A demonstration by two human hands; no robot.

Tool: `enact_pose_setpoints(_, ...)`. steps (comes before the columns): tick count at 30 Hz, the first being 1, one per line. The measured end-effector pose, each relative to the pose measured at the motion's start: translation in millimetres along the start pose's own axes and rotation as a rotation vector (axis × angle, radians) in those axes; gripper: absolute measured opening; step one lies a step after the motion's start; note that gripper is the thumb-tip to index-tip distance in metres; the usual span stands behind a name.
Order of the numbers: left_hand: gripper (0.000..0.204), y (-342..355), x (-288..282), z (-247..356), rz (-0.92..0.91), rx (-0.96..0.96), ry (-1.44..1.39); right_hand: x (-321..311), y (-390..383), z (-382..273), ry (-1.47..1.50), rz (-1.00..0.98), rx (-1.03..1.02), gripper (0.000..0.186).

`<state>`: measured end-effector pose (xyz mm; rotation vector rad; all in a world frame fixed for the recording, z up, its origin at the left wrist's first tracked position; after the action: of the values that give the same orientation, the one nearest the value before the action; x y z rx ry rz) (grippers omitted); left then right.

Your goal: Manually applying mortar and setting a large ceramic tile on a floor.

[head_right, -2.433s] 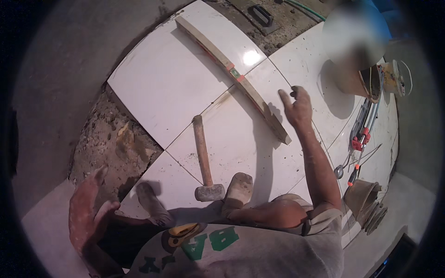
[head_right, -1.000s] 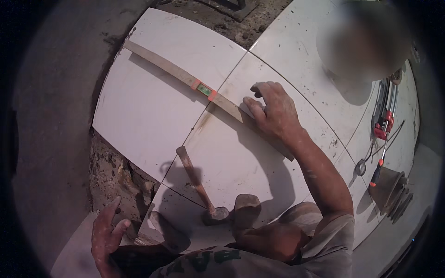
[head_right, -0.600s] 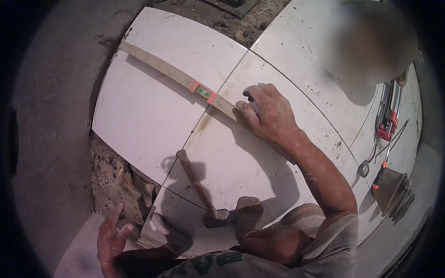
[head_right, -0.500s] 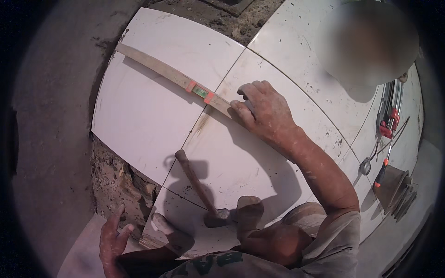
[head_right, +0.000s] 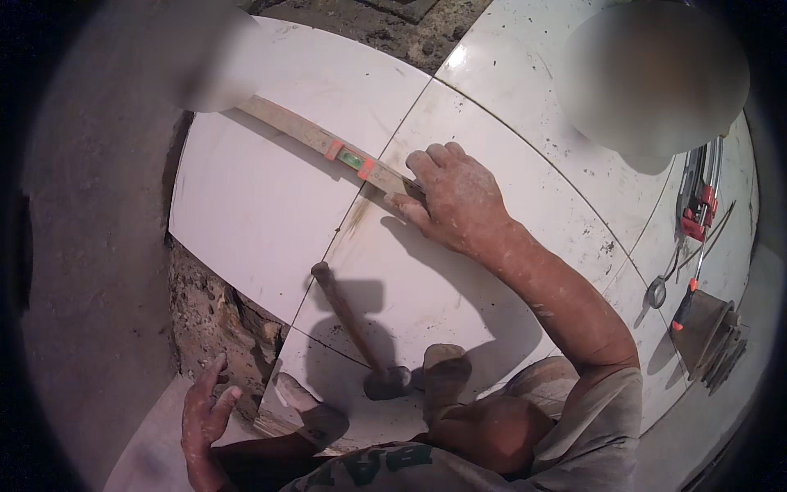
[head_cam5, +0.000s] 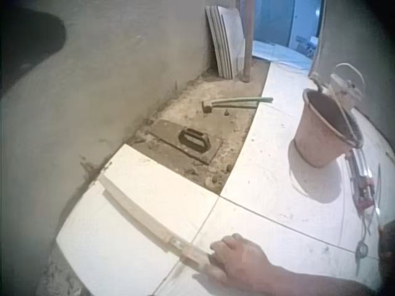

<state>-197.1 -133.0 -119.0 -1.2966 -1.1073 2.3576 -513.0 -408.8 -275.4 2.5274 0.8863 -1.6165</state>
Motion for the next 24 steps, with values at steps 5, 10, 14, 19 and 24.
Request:
enact_pose_setpoints(5,0.061,-1,-1,4,0.007,-0.014,0.024,1,0,-2,-0.01,-0.007,0.0,0.037)
enact_pose_setpoints(10,0.06,0,-4,3,0.021,-0.018,0.017,5,0,-2,-0.07,-0.019,-0.009,0.038)
enact_pose_setpoints(14,0.058,-2,-5,-1,0.047,-0.038,0.007,5,-2,-2,-0.055,-0.002,-0.029,0.038)
enact_pose_setpoints(19,0.057,-8,-6,-2,0.091,0.012,-0.011,-5,-5,3,-0.067,-0.021,0.063,0.042)
enact_pose_setpoints(24,0.06,-13,-9,-7,0.058,-0.028,-0.035,-8,-5,0,-0.086,-0.022,0.093,0.042)
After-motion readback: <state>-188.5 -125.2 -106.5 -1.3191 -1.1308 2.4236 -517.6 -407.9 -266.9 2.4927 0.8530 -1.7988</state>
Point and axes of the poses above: each hand's wrist, its own y-axis towards the middle knuckle, its own x-axis out of the palm, z = x × y, the point moved 2 cm from there along y, towards the middle knuckle, and after that the axes turned 10 degrees about x, right-handed, at the moved point
